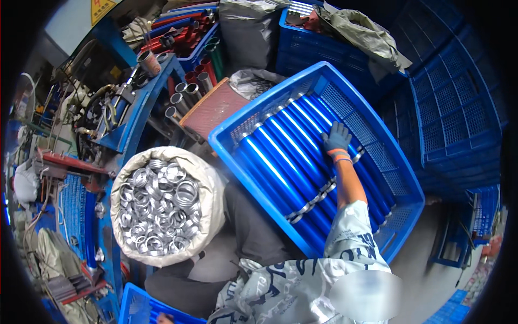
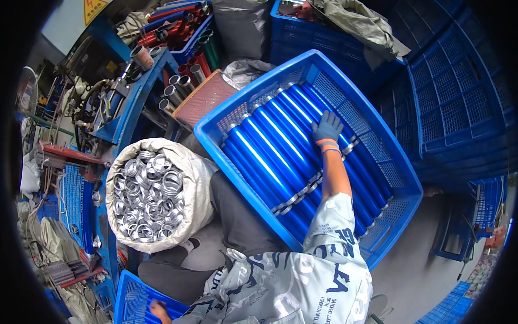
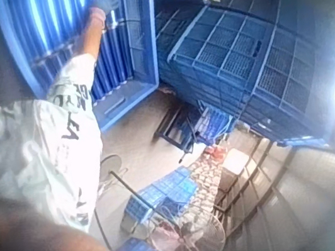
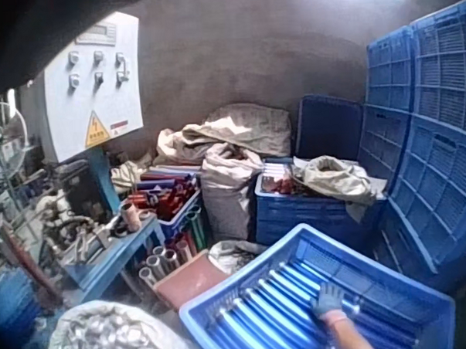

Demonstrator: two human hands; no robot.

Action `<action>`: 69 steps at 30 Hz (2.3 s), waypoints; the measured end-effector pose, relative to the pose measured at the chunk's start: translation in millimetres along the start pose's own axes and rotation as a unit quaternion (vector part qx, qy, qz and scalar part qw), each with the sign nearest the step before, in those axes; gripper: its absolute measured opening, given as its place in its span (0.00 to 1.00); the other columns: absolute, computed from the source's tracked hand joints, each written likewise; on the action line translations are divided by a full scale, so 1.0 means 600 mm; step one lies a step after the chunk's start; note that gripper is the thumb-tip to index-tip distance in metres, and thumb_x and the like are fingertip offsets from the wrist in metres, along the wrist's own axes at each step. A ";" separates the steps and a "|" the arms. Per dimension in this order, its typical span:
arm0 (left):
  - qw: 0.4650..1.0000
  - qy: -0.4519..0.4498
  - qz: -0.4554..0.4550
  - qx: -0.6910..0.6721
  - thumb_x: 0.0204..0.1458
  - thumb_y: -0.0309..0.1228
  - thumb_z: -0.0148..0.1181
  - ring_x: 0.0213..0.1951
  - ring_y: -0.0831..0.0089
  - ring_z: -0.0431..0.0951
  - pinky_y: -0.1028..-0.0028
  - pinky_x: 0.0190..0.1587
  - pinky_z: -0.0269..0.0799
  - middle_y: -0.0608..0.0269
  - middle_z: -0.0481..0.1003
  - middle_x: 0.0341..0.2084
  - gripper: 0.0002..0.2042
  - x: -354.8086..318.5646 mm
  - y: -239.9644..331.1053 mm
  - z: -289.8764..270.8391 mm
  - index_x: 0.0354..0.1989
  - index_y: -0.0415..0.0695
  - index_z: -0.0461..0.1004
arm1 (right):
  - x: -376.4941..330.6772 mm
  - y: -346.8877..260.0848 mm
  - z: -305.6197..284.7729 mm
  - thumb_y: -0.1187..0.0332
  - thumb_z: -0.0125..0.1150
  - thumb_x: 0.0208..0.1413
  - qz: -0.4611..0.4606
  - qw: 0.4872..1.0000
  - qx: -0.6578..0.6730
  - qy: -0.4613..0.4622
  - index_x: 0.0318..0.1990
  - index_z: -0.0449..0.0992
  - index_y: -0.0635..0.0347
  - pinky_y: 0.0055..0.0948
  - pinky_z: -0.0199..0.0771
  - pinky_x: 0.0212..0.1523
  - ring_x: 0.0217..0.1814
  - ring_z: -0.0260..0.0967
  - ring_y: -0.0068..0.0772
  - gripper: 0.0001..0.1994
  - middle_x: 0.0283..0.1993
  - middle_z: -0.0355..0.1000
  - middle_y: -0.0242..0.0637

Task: The person assembles metal rings into blue cylinders by hand, then places the assembled units into a blue plastic bin.

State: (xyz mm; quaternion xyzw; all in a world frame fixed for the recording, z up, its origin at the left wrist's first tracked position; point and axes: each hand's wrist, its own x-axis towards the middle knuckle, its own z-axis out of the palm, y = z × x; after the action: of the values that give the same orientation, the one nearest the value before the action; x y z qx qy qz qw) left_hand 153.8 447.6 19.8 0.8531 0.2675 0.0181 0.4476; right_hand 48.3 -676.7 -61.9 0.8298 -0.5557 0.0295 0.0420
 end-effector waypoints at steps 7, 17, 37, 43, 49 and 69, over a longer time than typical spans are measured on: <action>0.987 -0.049 -0.022 0.152 0.76 0.40 0.61 0.31 0.65 0.82 0.62 0.34 0.78 0.55 0.82 0.31 0.13 -0.130 -0.083 -0.105 0.41 0.43 0.79 | 0.056 -0.053 0.012 0.41 0.61 0.70 -0.012 0.993 0.020 -0.118 0.79 0.70 0.49 0.82 0.59 0.79 0.88 0.61 0.62 0.37 0.88 0.60 0.45; 0.933 0.117 0.094 0.327 0.68 0.44 0.67 0.43 0.56 0.86 0.54 0.46 0.84 0.48 0.85 0.43 0.20 -0.370 -0.297 0.002 0.55 0.40 0.79 | -0.316 -0.608 -0.454 0.59 0.80 0.64 -0.573 0.654 0.482 0.107 0.74 0.79 0.60 0.52 0.75 0.75 0.74 0.77 0.60 0.33 0.71 0.81 0.54; 0.919 0.134 -0.366 0.062 0.47 0.49 0.82 0.68 0.43 0.84 0.53 0.70 0.80 0.34 0.81 0.66 0.48 -0.543 -0.422 -0.058 0.75 0.36 0.73 | -0.630 -0.821 -0.416 0.57 0.85 0.47 -0.859 0.482 0.155 0.070 0.52 0.88 0.49 0.67 0.64 0.81 0.81 0.67 0.66 0.23 0.76 0.76 0.50; 0.944 0.252 -0.200 0.074 0.45 0.50 0.90 0.76 0.41 0.75 0.51 0.79 0.69 0.26 0.73 0.74 0.59 -0.252 -0.129 -0.111 0.79 0.24 0.65 | -0.673 -0.750 -0.514 0.61 0.83 0.63 -0.503 0.708 0.380 -0.318 0.62 0.89 0.64 0.42 0.91 0.56 0.50 0.87 0.35 0.24 0.62 0.85 0.45; 0.965 0.044 0.232 0.112 0.49 0.27 0.77 0.55 0.52 0.91 0.58 0.60 0.85 0.47 0.88 0.54 0.34 -0.179 0.360 -0.119 0.69 0.43 0.79 | -0.779 -0.767 -0.422 0.36 0.76 0.67 -0.125 0.238 0.666 -0.696 0.74 0.80 0.55 0.56 0.72 0.80 0.79 0.73 0.47 0.39 0.78 0.77 0.40; 0.897 -0.113 0.385 0.187 0.42 0.29 0.75 0.50 0.46 0.89 0.55 0.53 0.85 0.54 0.86 0.51 0.37 -0.156 0.522 -0.062 0.70 0.49 0.81 | -0.688 -0.703 -0.558 0.77 0.84 0.52 -0.473 0.406 0.615 -0.483 0.80 0.71 0.70 0.39 0.70 0.81 0.78 0.73 0.34 0.45 0.76 0.75 0.43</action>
State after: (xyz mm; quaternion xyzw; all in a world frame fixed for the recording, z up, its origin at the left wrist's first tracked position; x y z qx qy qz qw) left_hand 201.5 288.4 304.0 0.9536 -0.1356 0.0419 0.2655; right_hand 280.6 -103.1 215.8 0.6398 0.1652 -0.0666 -0.7476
